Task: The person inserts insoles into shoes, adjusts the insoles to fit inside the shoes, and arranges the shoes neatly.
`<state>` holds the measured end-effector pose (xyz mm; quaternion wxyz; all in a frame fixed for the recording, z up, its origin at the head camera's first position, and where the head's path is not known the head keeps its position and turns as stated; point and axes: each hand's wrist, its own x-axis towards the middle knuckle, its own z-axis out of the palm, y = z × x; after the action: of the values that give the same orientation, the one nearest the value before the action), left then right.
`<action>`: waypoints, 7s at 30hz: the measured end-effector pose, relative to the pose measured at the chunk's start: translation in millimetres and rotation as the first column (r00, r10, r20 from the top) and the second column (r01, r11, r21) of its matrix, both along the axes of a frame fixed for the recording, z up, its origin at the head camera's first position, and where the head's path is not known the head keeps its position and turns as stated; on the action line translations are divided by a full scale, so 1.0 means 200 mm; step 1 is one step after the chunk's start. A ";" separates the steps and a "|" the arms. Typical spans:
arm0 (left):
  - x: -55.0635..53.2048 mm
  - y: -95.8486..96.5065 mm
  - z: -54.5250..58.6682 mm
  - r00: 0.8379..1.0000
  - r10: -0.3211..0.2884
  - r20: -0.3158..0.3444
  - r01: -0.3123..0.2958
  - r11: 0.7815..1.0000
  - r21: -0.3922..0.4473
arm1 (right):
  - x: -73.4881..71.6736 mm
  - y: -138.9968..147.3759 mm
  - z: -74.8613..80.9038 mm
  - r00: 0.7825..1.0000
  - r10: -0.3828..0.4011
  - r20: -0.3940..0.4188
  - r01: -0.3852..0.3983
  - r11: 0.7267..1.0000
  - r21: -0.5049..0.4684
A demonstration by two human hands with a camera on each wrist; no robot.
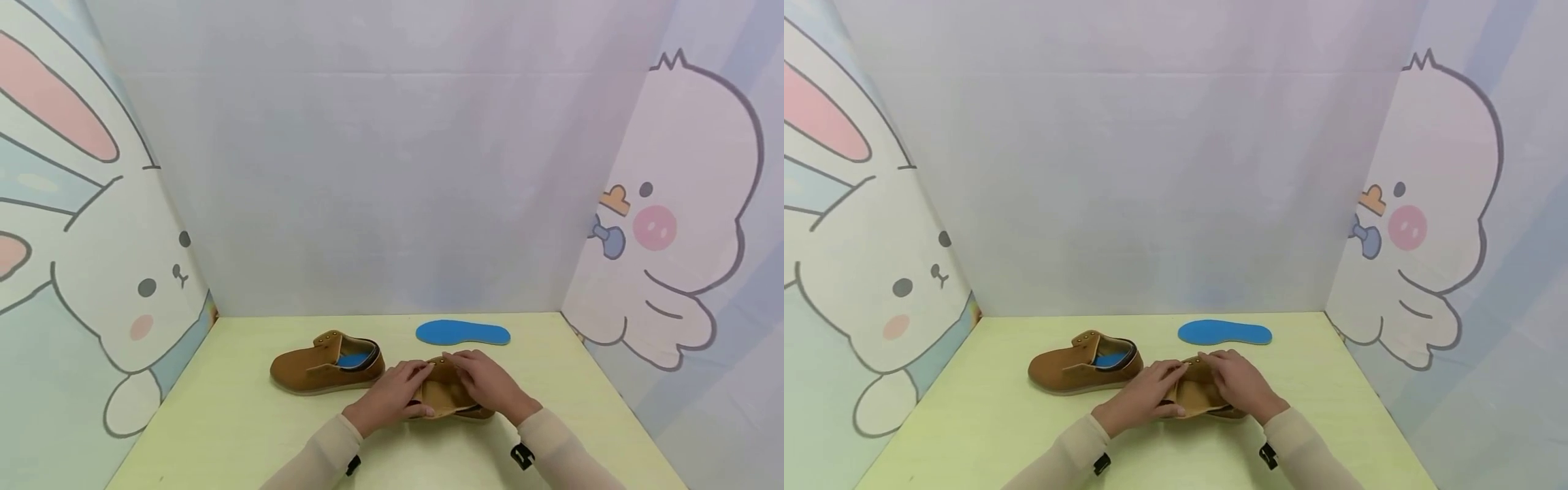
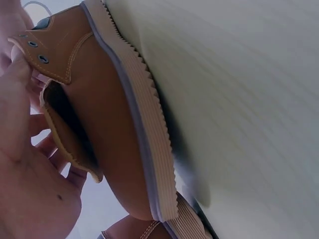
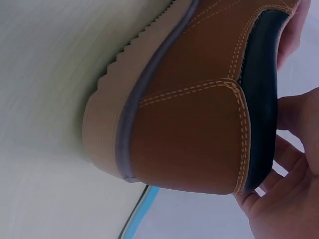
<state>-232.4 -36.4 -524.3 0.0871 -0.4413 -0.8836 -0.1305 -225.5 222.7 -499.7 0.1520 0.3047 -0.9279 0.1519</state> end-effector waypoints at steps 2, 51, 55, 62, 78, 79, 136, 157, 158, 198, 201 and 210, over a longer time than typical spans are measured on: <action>0.00 0.00 -0.01 1.000 0.012 -0.025 -0.012 1.000 -0.022 | 0.00 -0.01 0.00 1.000 -0.019 0.019 0.019 1.000 0.004; -0.07 0.05 -0.03 0.958 0.140 0.250 -0.129 0.990 -0.057 | -0.08 -0.04 0.07 0.884 -0.217 0.413 0.240 0.971 -0.004; -0.07 0.05 -0.04 0.961 0.136 0.239 -0.128 0.991 -0.047 | -0.13 -0.01 0.12 0.887 -0.212 0.411 0.259 0.964 -0.060; -0.07 0.05 -0.04 0.959 0.138 0.248 -0.131 0.990 -0.042 | -0.32 0.15 0.13 0.921 -0.169 0.352 0.200 0.979 -0.051; -0.06 0.07 -0.02 0.958 0.155 0.241 -0.139 0.987 -0.081 | -0.50 0.43 -0.10 0.826 -0.226 0.516 0.171 0.973 0.153; -0.06 0.08 -0.02 0.959 0.152 0.239 -0.134 0.987 -0.089 | -0.49 0.43 -0.12 0.823 -0.232 0.519 0.171 0.971 0.164; -0.06 0.08 0.00 0.949 0.199 0.243 -0.175 0.977 -0.119 | -0.46 0.40 -0.14 0.816 -0.326 0.477 0.263 0.945 0.195; -0.05 0.08 -0.02 0.951 0.184 0.248 -0.163 0.981 -0.102 | -0.42 0.45 -0.03 0.887 -0.302 0.349 0.271 0.953 0.136; -0.06 0.08 -0.02 0.952 0.183 0.244 -0.163 0.982 -0.100 | -0.41 0.46 0.00 0.892 -0.284 0.351 0.257 0.959 0.124; -0.04 0.07 -0.01 0.956 0.153 0.250 -0.143 0.988 -0.056 | 0.03 0.18 0.58 0.978 -0.104 0.178 0.035 0.935 0.353; -0.04 0.07 -0.01 0.956 0.152 0.250 -0.144 0.988 -0.051 | 0.03 0.15 0.56 0.986 -0.089 0.141 0.031 0.929 0.369; -0.05 0.07 -0.02 0.949 0.172 0.265 -0.163 0.985 -0.057 | 0.04 0.08 0.51 0.994 -0.057 0.088 0.018 0.919 0.394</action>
<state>-242.0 -22.7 -528.7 -0.0304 -0.3443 -0.9236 -0.1660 -216.9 239.7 -397.0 0.0450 0.3033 -0.9515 -0.0256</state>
